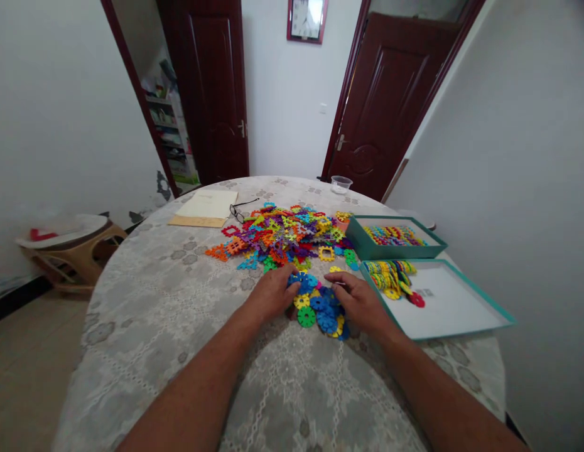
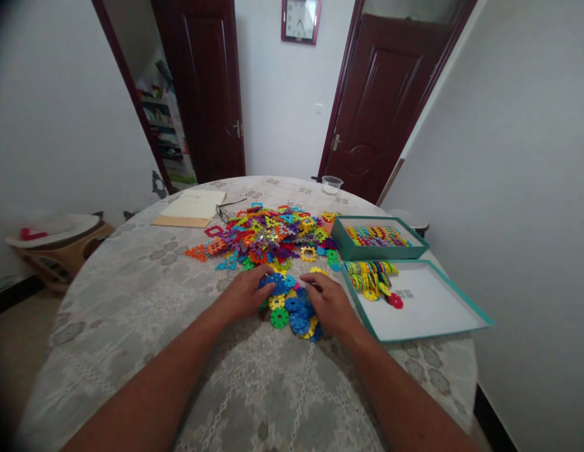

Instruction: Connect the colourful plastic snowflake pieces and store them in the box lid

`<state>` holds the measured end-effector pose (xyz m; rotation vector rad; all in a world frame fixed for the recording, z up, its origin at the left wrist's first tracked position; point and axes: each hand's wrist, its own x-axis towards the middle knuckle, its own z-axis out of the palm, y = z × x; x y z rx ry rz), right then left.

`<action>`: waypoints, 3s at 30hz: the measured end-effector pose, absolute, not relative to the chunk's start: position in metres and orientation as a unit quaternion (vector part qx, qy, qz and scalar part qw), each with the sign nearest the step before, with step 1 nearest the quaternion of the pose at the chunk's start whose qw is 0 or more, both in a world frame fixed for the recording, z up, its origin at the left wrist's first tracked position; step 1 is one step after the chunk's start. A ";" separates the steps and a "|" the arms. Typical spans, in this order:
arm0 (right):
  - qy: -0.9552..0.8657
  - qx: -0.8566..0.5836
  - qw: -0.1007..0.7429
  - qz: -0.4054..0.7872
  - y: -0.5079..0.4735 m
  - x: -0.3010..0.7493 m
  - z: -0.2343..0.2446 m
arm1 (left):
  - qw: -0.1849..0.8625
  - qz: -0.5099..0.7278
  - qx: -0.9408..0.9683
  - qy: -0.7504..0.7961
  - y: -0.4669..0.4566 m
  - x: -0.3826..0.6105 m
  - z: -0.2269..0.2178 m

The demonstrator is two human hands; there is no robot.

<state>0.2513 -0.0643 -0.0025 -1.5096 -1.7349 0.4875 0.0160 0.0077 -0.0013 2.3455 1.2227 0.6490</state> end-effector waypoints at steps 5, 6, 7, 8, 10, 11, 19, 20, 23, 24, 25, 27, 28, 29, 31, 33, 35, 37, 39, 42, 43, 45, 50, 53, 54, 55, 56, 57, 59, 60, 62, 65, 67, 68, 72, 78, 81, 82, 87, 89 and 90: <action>-0.762 -0.581 0.270 0.097 -0.080 0.266 0.012 | 0.208 0.223 0.848 0.435 0.012 0.011 -0.005; -0.770 -0.583 0.239 0.102 -0.085 0.268 0.015 | 0.206 0.222 0.848 0.435 0.012 0.011 -0.005; -0.777 -0.584 0.208 0.111 -0.090 0.270 0.017 | 0.204 0.221 0.849 0.435 0.012 0.011 -0.005; -0.782 -0.585 0.180 0.121 -0.094 0.270 0.019 | 0.203 0.219 0.850 0.433 0.011 0.011 -0.004; -0.786 -0.587 0.142 0.134 -0.099 0.268 0.018 | 0.202 0.209 0.859 0.421 0.009 0.011 -0.002; -0.786 -0.589 0.132 0.136 -0.100 0.265 0.016 | 0.203 0.200 0.865 0.413 0.007 0.012 -0.001; -0.756 -0.592 0.251 0.123 -0.069 0.251 -0.012 | 0.213 0.183 0.879 0.386 -0.003 0.020 -0.002; -0.743 -0.597 0.277 0.124 -0.066 0.253 -0.013 | 0.212 0.190 0.878 0.386 -0.003 0.021 -0.003; -0.692 -0.618 0.344 0.143 -0.062 0.259 -0.015 | 0.217 0.208 0.866 0.400 -0.002 0.025 -0.004; -0.676 -0.624 0.359 0.154 -0.061 0.261 -0.015 | 0.221 0.214 0.861 0.405 -0.002 0.026 -0.004; -0.663 -0.629 0.370 0.167 -0.061 0.262 -0.015 | 0.224 0.220 0.856 0.411 -0.003 0.026 -0.004; -0.648 -0.634 0.377 0.188 -0.061 0.262 -0.015 | 0.228 0.231 0.847 0.421 -0.003 0.027 -0.003; -0.645 -0.638 0.375 0.192 -0.061 0.262 -0.015 | 0.228 0.238 0.843 0.426 -0.003 0.028 -0.002; -0.645 -0.640 0.372 0.191 -0.061 0.262 -0.015 | 0.230 0.243 0.839 0.429 -0.003 0.028 -0.002; -0.649 -0.643 0.365 0.180 -0.061 0.261 -0.015 | 0.238 0.251 0.831 0.435 -0.004 0.029 -0.001; -0.652 -0.642 0.365 0.172 -0.062 0.259 -0.015 | 0.252 0.256 0.824 0.438 -0.004 0.029 -0.001; -0.653 -0.640 0.365 0.177 -0.063 0.258 -0.014 | 0.268 0.262 0.820 0.433 -0.004 0.029 -0.001; -0.657 -0.637 0.360 0.184 -0.064 0.256 -0.013 | 0.272 0.273 0.818 0.426 -0.004 0.030 -0.001; -0.661 -0.634 0.357 0.184 -0.065 0.255 -0.012 | 0.266 0.288 0.817 0.424 -0.004 0.030 -0.001; -0.668 -0.629 0.354 0.179 -0.065 0.254 -0.012 | 0.258 0.296 0.819 0.418 -0.005 0.031 -0.003; -0.672 -0.628 0.349 0.178 -0.065 0.255 -0.012 | 0.257 0.290 0.824 0.415 -0.005 0.032 -0.004; -0.684 -0.626 0.331 0.176 -0.065 0.256 -0.012 | 0.247 0.266 0.838 0.407 -0.006 0.032 -0.006; -0.682 -0.632 0.330 0.161 -0.067 0.258 -0.008 | 0.221 0.205 0.865 0.400 -0.008 0.031 -0.006; -0.673 -0.634 0.348 0.157 -0.067 0.257 -0.007 | 0.224 0.210 0.864 0.400 -0.007 0.031 -0.003; -0.675 -0.630 0.351 0.155 -0.067 0.256 -0.008 | 0.226 0.219 0.861 0.398 -0.007 0.031 -0.002; -0.679 -0.624 0.356 0.149 -0.066 0.256 -0.009 | 0.230 0.229 0.858 0.398 -0.006 0.032 -0.001; -0.686 -0.615 0.363 0.140 -0.066 0.255 -0.009 | 0.235 0.239 0.854 0.399 -0.005 0.032 0.000; -0.694 -0.605 0.369 0.130 -0.065 0.255 -0.010 | 0.241 0.248 0.848 0.402 -0.005 0.033 0.000; -0.707 -0.584 0.384 0.111 -0.065 0.255 -0.009 | 0.259 0.265 0.835 0.407 -0.004 0.033 0.002; -0.707 -0.580 0.391 0.105 -0.065 0.255 -0.008 | 0.270 0.272 0.829 0.408 -0.004 0.033 0.002; -0.691 -0.589 0.405 0.107 -0.066 0.255 -0.005 | 0.299 0.284 0.812 0.412 -0.004 0.033 0.003; -0.639 -0.612 0.436 0.164 -0.068 0.255 -0.001 | 0.359 0.300 0.778 0.420 -0.006 0.034 0.003; -0.601 -0.605 0.461 0.244 -0.067 0.255 -0.003 | 0.406 0.312 0.750 0.419 -0.007 0.035 0.003; -0.584 -0.595 0.473 0.285 -0.067 0.255 -0.005 | 0.426 0.317 0.739 0.415 -0.007 0.036 0.003; -0.552 -0.568 0.489 0.365 -0.065 0.253 -0.013 | 0.460 0.330 0.721 0.399 -0.008 0.037 0.005; -0.596 -0.599 0.462 0.270 -0.069 0.251 -0.009 | 0.452 0.338 0.727 0.391 -0.008 0.038 0.004; -0.648 -0.592 0.429 0.215 -0.071 0.250 -0.006 | 0.435 0.332 0.746 0.380 -0.009 0.039 0.001; -0.664 -0.587 0.418 0.201 -0.071 0.249 -0.006 | 0.423 0.325 0.757 0.377 -0.010 0.040 0.000; -0.730 -0.551 0.371 0.162 -0.074 0.245 -0.008 | 0.333 0.289 0.813 0.380 -0.013 0.042 -0.007; -0.740 -0.546 0.360 0.161 -0.074 0.244 -0.008 | 0.306 0.284 0.827 0.377 -0.013 0.043 -0.009; -0.741 -0.545 0.357 0.162 -0.075 0.244 -0.008 | 0.296 0.282 0.833 0.374 -0.013 0.043 -0.011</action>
